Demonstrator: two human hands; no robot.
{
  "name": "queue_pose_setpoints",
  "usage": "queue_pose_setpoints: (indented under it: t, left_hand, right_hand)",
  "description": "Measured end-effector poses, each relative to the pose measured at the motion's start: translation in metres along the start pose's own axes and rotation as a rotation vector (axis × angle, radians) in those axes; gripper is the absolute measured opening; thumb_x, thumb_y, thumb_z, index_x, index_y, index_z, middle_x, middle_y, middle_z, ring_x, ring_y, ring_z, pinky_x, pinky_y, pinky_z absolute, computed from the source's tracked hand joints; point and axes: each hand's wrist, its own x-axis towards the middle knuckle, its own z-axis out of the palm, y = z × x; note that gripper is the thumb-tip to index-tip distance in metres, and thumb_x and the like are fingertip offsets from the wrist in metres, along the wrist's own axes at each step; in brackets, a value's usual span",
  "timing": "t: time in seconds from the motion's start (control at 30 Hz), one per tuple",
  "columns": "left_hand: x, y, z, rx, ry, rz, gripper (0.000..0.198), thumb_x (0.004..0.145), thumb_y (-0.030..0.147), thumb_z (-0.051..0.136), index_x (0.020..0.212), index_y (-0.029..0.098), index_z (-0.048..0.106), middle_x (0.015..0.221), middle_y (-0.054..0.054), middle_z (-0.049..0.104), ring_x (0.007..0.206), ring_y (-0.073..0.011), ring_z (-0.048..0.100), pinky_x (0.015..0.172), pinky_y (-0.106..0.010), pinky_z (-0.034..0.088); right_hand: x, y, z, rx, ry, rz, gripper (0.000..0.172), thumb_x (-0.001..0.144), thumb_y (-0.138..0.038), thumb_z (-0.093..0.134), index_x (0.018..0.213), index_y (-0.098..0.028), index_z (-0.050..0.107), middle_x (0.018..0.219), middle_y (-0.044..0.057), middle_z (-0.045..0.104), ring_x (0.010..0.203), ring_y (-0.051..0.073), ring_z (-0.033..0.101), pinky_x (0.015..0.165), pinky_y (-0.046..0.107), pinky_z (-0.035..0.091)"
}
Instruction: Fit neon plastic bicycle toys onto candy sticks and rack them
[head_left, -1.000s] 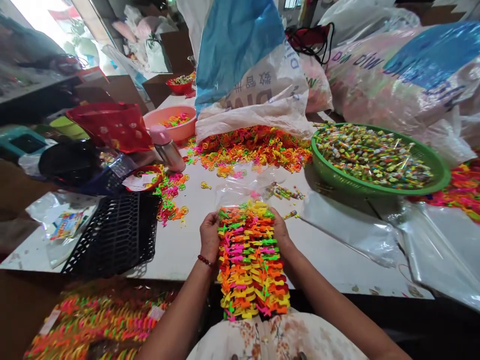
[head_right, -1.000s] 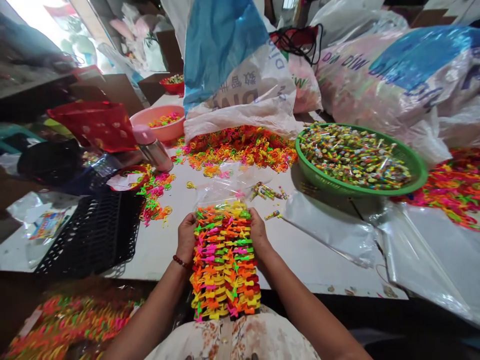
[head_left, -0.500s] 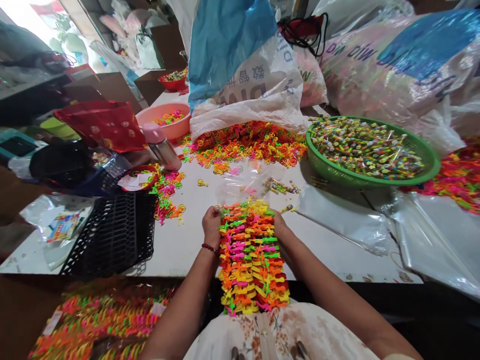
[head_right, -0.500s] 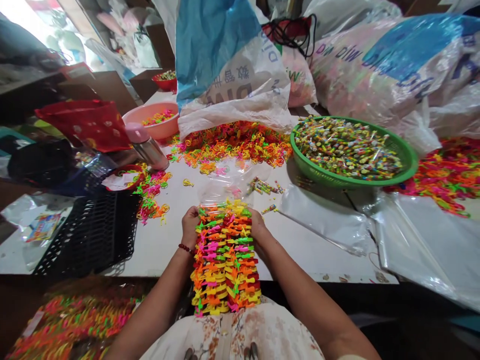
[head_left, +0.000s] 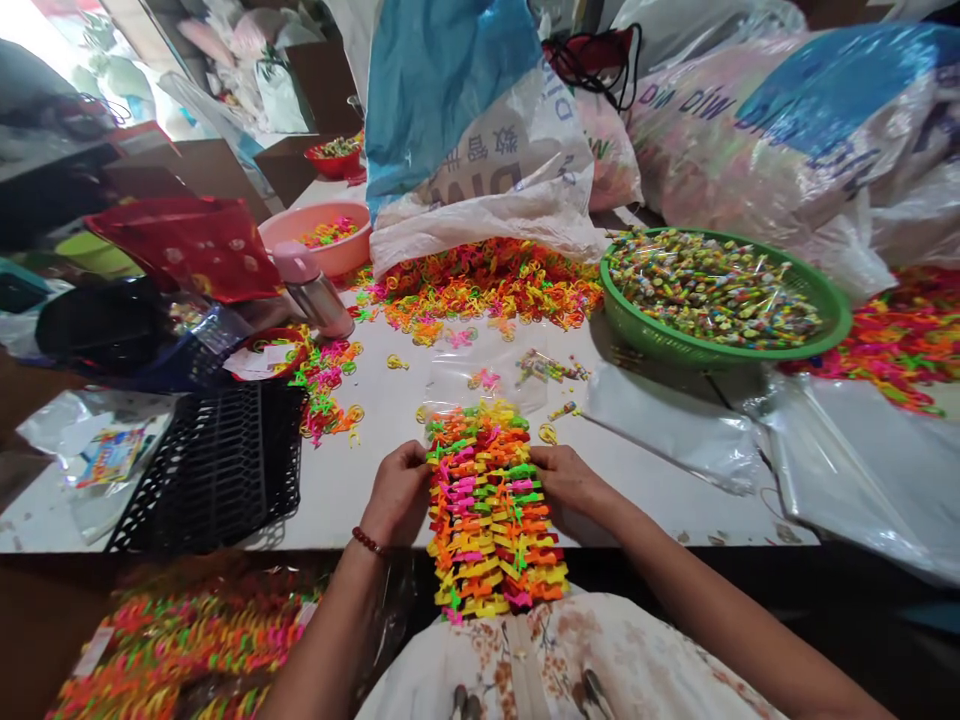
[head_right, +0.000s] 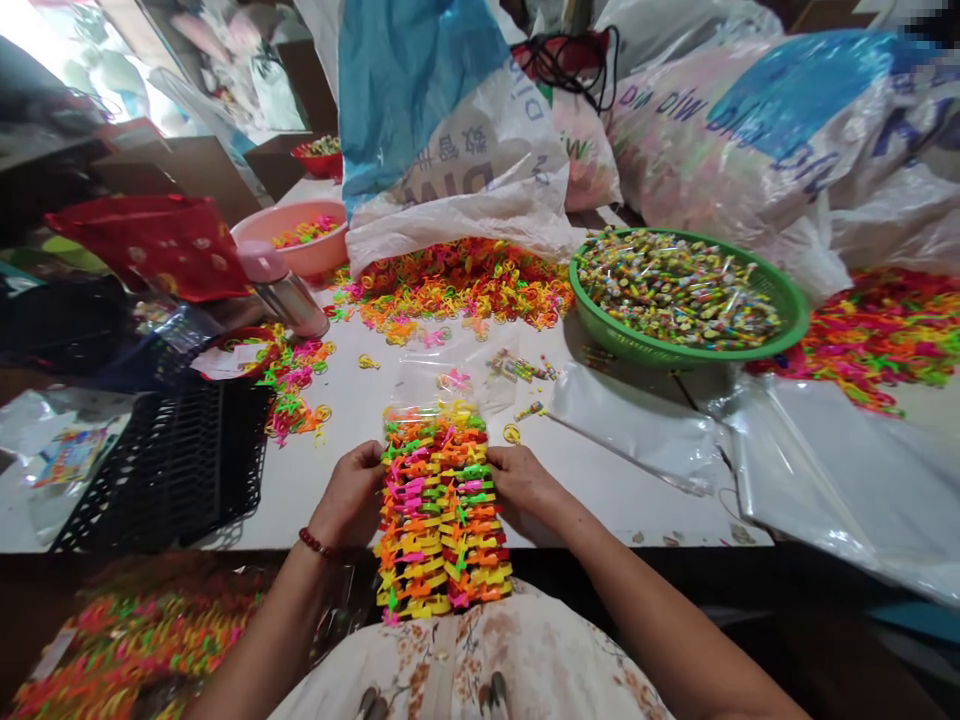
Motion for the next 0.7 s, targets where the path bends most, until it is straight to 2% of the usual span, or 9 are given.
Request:
queue_pose_setpoints:
  t: [0.1, 0.13, 0.2, 0.27, 0.37, 0.47, 0.53, 0.6, 0.7]
  left_hand:
    - [0.001, 0.008, -0.011, 0.301, 0.045, 0.144, 0.015, 0.062, 0.021, 0.071, 0.071, 0.019, 0.06, 0.068, 0.002, 0.062, 0.064, -0.0127, 0.057, 0.059, -0.022, 0.044]
    - [0.003, 0.012, -0.013, 0.355, 0.079, 0.202, 0.019, 0.064, 0.022, 0.07, 0.081, 0.019, 0.063, 0.076, 0.001, 0.065, 0.07, -0.0139, 0.059, 0.062, -0.023, 0.046]
    - [0.007, 0.022, -0.013, 0.402, 0.132, 0.311, 0.032, 0.069, 0.026, 0.068, 0.101, 0.023, 0.064, 0.087, 0.0, 0.068, 0.077, -0.0155, 0.062, 0.068, -0.025, 0.047]
    - [0.01, 0.033, -0.011, 0.45, 0.135, 0.4, 0.029, 0.074, 0.028, 0.065, 0.102, 0.024, 0.066, 0.086, 0.0, 0.069, 0.076, -0.0158, 0.062, 0.071, -0.026, 0.047]
    - [0.012, 0.043, -0.007, 0.542, 0.144, 0.496, 0.014, 0.08, 0.033, 0.062, 0.085, 0.021, 0.069, 0.078, 0.0, 0.068, 0.073, -0.0156, 0.059, 0.07, -0.025, 0.043]
    - [0.011, 0.046, -0.004, 0.698, 0.154, 0.577, 0.02, 0.087, 0.037, 0.055, 0.08, 0.021, 0.064, 0.073, 0.001, 0.064, 0.066, -0.0137, 0.055, 0.064, -0.025, 0.039]
    - [0.009, 0.046, -0.003, 0.831, 0.157, 0.64, 0.022, 0.092, 0.036, 0.049, 0.081, 0.021, 0.059, 0.071, 0.002, 0.06, 0.064, -0.0129, 0.052, 0.063, -0.025, 0.037]
    - [0.006, 0.047, -0.002, 0.952, 0.164, 0.706, 0.022, 0.095, 0.034, 0.044, 0.081, 0.021, 0.055, 0.07, 0.002, 0.056, 0.064, -0.013, 0.05, 0.063, -0.025, 0.036]
    - [-0.003, 0.049, -0.003, 1.087, 0.166, 0.809, 0.022, 0.096, 0.03, 0.041, 0.078, 0.021, 0.049, 0.069, 0.001, 0.051, 0.064, -0.014, 0.048, 0.063, -0.026, 0.035]
  right_hand:
    - [0.002, -0.005, -0.002, -0.073, 0.21, -0.078, 0.023, 0.078, -0.026, 0.056, 0.095, -0.018, 0.069, 0.088, 0.003, 0.07, 0.063, 0.013, 0.055, 0.059, 0.025, 0.042]
    - [0.006, -0.006, -0.002, -0.045, 0.268, -0.092, 0.031, 0.077, -0.024, 0.056, 0.105, -0.02, 0.066, 0.097, 0.004, 0.07, 0.062, 0.012, 0.055, 0.06, 0.025, 0.043]
    - [0.018, -0.006, -0.001, 0.05, 0.289, -0.098, 0.043, 0.072, -0.02, 0.058, 0.114, -0.022, 0.063, 0.104, 0.003, 0.069, 0.06, 0.011, 0.055, 0.059, 0.025, 0.044]
    - [0.031, -0.005, 0.002, 0.169, 0.241, -0.092, 0.037, 0.069, -0.02, 0.059, 0.105, -0.022, 0.066, 0.093, 0.001, 0.069, 0.06, 0.011, 0.056, 0.057, 0.024, 0.044]
    - [0.047, -0.002, 0.01, 0.383, 0.23, -0.003, 0.016, 0.071, -0.032, 0.061, 0.081, -0.02, 0.064, 0.067, -0.003, 0.061, 0.051, 0.011, 0.05, 0.049, 0.023, 0.039]
    - [0.051, -0.005, 0.016, 0.476, 0.322, 0.072, 0.026, 0.076, -0.046, 0.058, 0.072, -0.021, 0.055, 0.055, -0.006, 0.052, 0.045, 0.011, 0.044, 0.046, 0.023, 0.036]
    - [0.048, -0.009, 0.015, 0.336, 0.413, -0.005, 0.03, 0.082, -0.049, 0.053, 0.07, -0.021, 0.053, 0.057, -0.004, 0.051, 0.05, 0.012, 0.045, 0.049, 0.024, 0.036]
    - [0.041, -0.013, 0.011, 0.076, 0.504, -0.162, 0.03, 0.089, -0.045, 0.047, 0.071, -0.021, 0.053, 0.062, -0.002, 0.053, 0.058, 0.014, 0.048, 0.057, 0.025, 0.038]
    - [0.029, -0.015, 0.002, -0.267, 0.554, -0.394, 0.027, 0.094, -0.035, 0.04, 0.075, -0.021, 0.051, 0.071, 0.002, 0.056, 0.066, 0.016, 0.049, 0.065, 0.028, 0.039]
